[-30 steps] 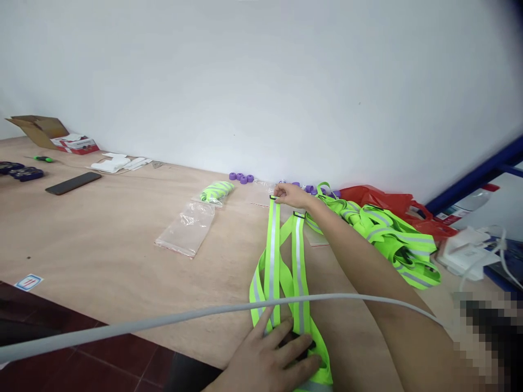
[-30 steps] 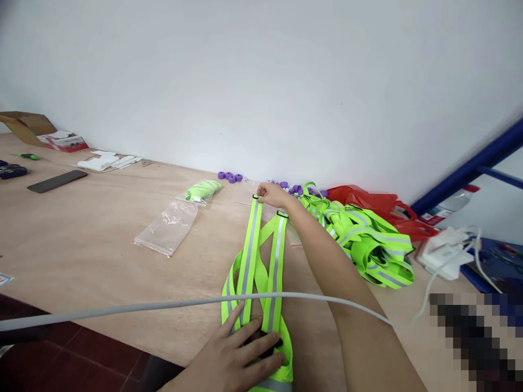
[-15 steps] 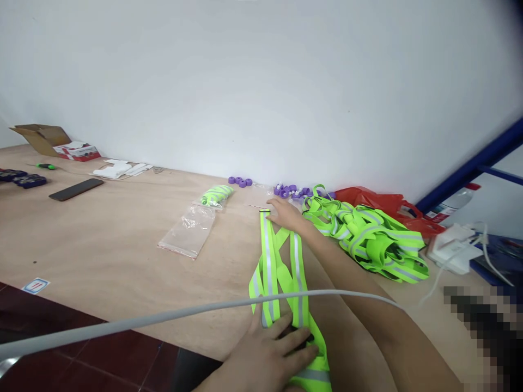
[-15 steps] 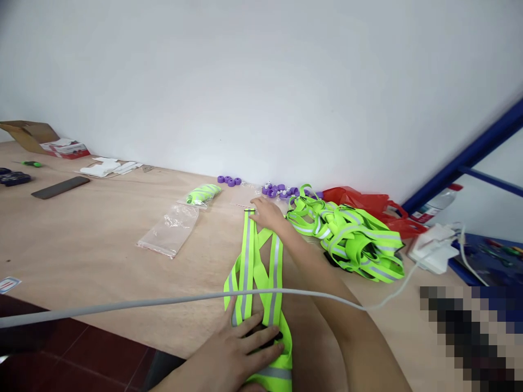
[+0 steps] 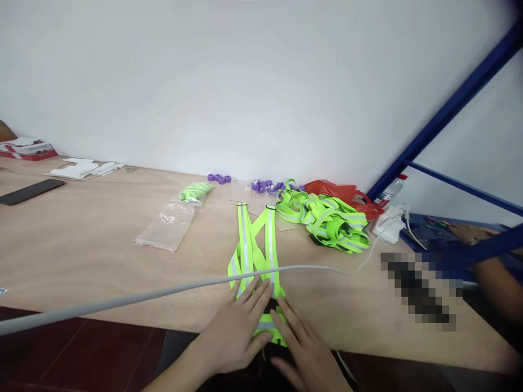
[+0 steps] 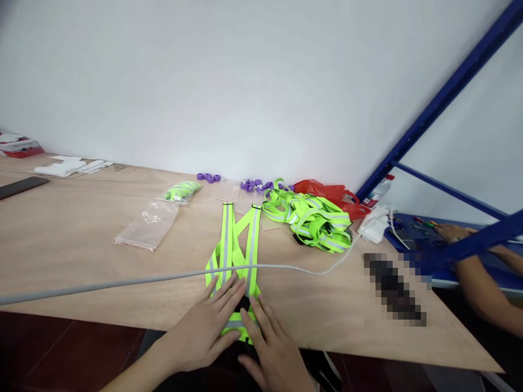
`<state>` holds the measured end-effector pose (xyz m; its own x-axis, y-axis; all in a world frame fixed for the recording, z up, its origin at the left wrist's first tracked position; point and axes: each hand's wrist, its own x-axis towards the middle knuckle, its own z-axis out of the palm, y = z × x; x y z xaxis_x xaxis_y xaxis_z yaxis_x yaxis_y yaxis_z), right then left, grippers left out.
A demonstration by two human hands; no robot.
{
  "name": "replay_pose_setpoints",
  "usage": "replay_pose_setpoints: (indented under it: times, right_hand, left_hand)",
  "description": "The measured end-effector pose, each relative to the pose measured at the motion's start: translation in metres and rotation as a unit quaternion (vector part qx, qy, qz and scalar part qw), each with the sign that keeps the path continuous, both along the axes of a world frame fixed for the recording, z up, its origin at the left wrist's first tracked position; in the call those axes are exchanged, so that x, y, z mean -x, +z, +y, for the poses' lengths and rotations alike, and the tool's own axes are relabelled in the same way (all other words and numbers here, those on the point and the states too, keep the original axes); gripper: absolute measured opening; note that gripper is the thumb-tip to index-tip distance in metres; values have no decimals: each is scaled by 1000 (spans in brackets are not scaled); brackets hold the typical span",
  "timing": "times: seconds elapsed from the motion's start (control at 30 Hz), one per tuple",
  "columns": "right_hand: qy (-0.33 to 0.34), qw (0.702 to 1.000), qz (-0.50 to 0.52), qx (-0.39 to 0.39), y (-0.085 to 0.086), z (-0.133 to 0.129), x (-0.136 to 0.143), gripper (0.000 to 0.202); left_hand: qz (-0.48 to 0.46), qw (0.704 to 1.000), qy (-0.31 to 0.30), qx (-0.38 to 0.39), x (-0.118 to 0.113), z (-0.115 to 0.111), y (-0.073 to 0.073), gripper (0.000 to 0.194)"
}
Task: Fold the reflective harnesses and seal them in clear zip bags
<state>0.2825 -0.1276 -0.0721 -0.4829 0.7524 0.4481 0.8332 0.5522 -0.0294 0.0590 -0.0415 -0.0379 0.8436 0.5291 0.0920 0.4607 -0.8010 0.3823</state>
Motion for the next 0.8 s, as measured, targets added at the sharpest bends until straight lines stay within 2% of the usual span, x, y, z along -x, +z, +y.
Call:
replay_pose_setpoints:
  times: [0.13,0.27,0.37,0.57,0.67,0.8]
  right_hand:
    - [-15,1000,-24,-13,-2,6,5,58]
    - [-7,999,-20,-41,-4,8,4,53]
    - [-2,999,-17,-52,-6,5,3,57]
    - [6,997,3,-79,-4,2,4,64]
    - [11,996,3,-90,-1,0,4,64]
    - [10,996,-11,-92,2,0,5,62]
  left_hand:
    - [-15,1000,6,-21,3,-1,1,62]
    - [3,999,-21,-23,13,0,6,46]
    - [18,998,-49,-38,24,0,3,57]
    - [73,993,-33,-84,39,-9,-17,104]
    - [70,992,-22,-99,39,-14,-26,111]
    - [56,992,-15,-116,39,-17,-34,109]
